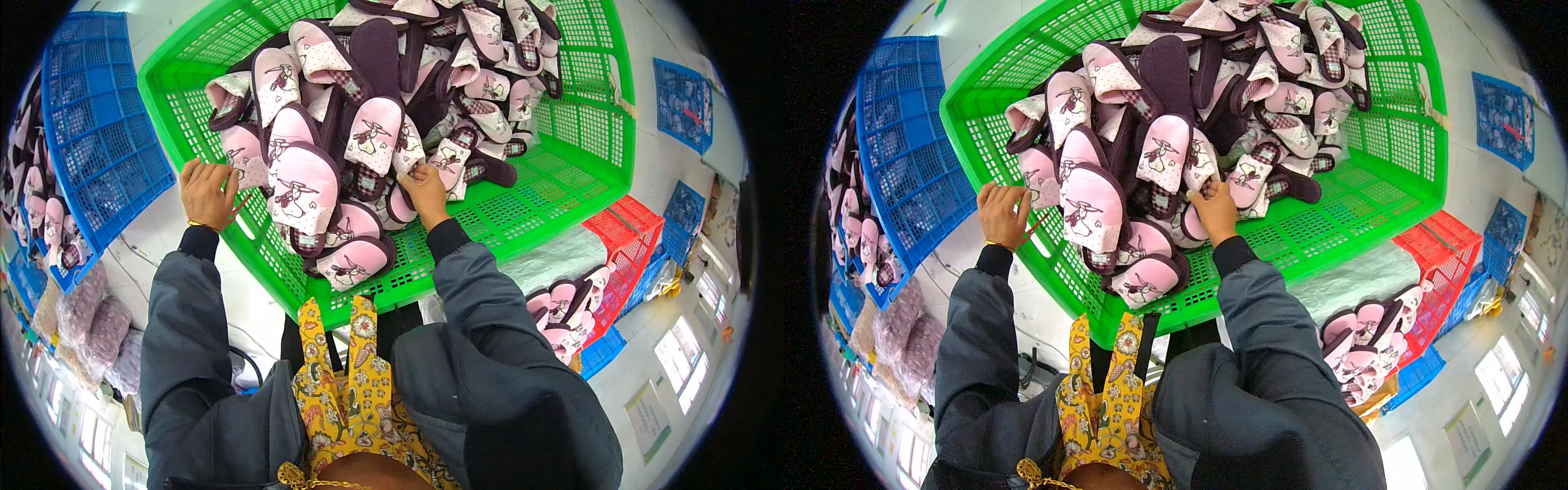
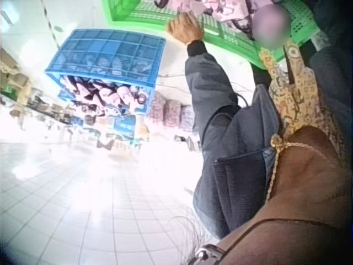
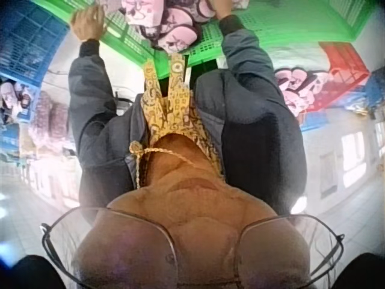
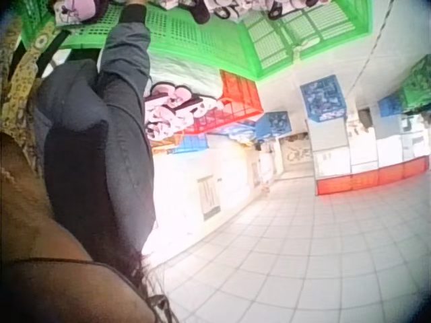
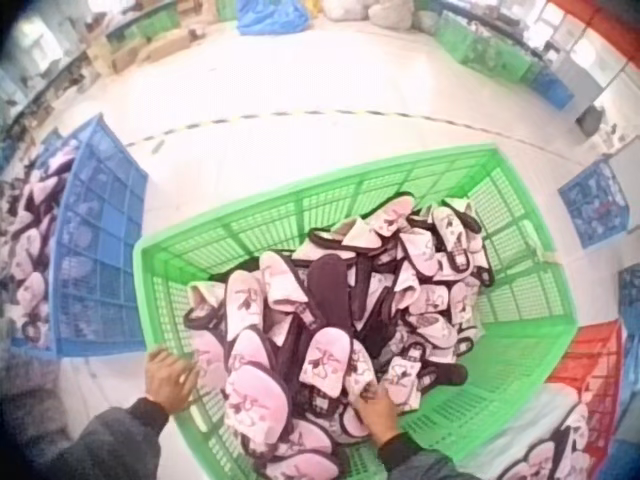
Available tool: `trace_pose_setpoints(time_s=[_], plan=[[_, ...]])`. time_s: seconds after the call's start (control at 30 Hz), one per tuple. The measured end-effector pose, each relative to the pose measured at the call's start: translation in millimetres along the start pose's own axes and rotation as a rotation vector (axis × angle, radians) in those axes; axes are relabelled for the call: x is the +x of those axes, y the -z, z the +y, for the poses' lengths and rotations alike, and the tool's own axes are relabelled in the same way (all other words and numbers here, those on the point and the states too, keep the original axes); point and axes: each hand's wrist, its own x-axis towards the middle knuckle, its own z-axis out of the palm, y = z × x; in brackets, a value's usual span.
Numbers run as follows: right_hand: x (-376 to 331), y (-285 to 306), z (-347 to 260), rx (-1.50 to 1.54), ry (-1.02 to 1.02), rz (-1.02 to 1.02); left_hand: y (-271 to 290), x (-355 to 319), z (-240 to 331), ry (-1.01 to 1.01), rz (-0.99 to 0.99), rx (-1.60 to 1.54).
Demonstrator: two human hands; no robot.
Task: The person repeatedly picks up pairs of pink and brown patterned slippers from a green plastic basket and places them onto a nearby pile on the floor. The person handles the slippers by hand, moving them one pair at a time from the basket to the pile.
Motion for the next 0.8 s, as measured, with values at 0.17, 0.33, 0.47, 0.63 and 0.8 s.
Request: trace_pose_setpoints(time_s=[0.17,0.33,0.47,0.63,0.8], plan=[[-25,-48,-6,-0.403,0.439,0.396,0,2,-1,-0.018,0.026,0.001],[-3,-82,1,-0.312,0.424,0.758,0,-1,-2,-0.018,0.028,0.015],[22,-78,1,0.018,0.39,0.782,0,1,-4,-0.052,0.052,0.008],[-31,-42,-28,0.086,0.309,0.881,-2,4,1,-0.119,0.083,-0.005],[-146,-12,-53,0.077,0.519,0.933,-12,-4,-5,-0.15,-0.009,0.111]])
